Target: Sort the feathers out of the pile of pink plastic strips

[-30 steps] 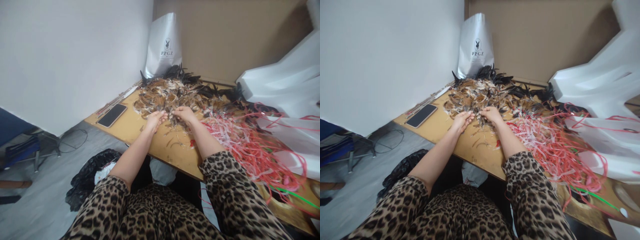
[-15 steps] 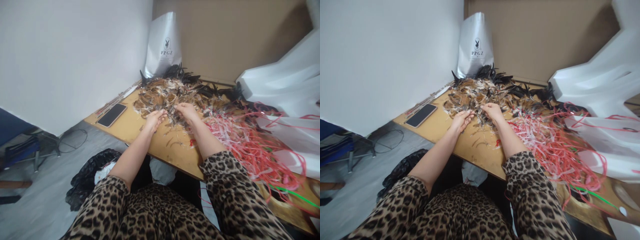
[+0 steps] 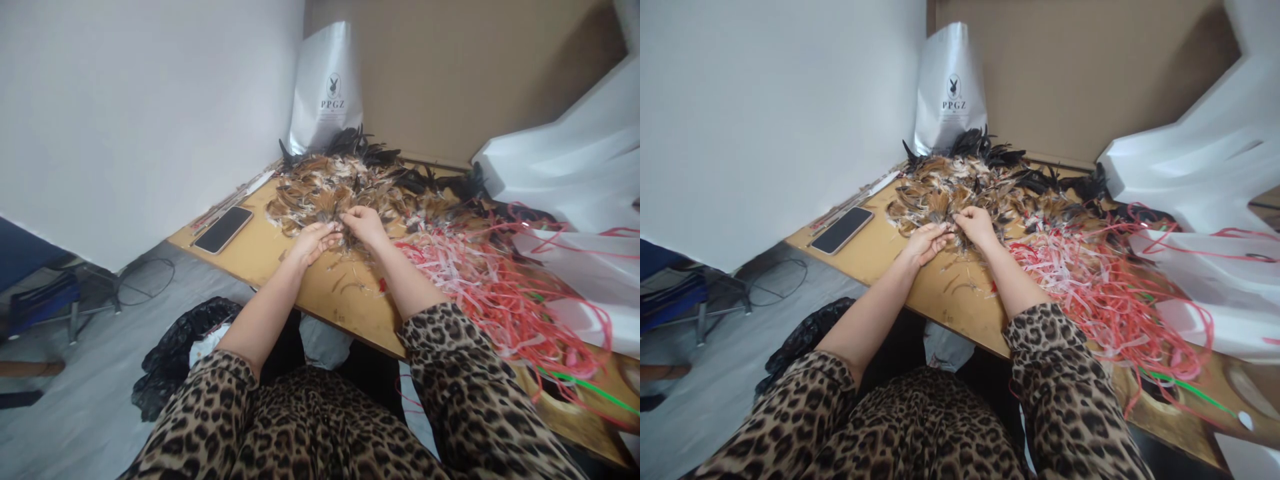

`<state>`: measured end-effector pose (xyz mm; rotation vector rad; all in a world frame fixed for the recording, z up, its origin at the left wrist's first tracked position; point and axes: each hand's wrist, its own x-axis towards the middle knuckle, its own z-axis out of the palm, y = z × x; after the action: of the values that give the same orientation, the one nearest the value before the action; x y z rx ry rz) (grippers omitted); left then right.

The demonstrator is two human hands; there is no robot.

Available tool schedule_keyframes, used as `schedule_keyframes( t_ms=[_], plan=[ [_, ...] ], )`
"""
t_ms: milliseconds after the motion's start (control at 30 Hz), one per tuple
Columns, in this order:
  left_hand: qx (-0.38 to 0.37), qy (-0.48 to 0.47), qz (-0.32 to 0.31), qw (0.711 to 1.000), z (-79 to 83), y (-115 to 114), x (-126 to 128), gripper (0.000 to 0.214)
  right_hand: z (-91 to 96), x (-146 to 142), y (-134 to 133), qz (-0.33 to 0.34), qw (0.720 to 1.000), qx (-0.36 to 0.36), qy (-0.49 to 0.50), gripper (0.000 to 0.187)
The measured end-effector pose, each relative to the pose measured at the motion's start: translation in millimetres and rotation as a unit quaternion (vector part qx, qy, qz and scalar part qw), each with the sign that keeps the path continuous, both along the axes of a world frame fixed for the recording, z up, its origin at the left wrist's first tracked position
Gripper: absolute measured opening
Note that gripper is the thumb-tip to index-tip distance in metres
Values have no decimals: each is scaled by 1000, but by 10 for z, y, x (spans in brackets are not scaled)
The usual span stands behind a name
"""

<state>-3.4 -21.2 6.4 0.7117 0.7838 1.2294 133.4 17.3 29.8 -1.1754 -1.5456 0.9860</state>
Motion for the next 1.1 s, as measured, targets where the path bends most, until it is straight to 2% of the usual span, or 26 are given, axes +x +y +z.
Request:
schedule_keyframes(
  t_ms=[200,367,500,567,767,1100],
  plan=[
    [2,-4,12,1000,-26,32,5,9,-2,-31,-13,-14,998,-38,37,25],
    [7,-16,32,999,-24,47,-7,6,59,9,-47,73,974,-149,152,33],
    [11,-25,34,999,-7,46,-21,6,78,43,-59,135,951,-207,186,36],
    [9,-21,37,999,1,41,-22,7,76,34,-65,140,951,-210,181,35],
    [18,-15,33,999,6,28,-11,8,48,-19,-64,97,956,-197,193,30],
    [6,-54,65,996,-41,72,-17,5,49,-13,-65,104,955,-193,202,31]
  ],
)
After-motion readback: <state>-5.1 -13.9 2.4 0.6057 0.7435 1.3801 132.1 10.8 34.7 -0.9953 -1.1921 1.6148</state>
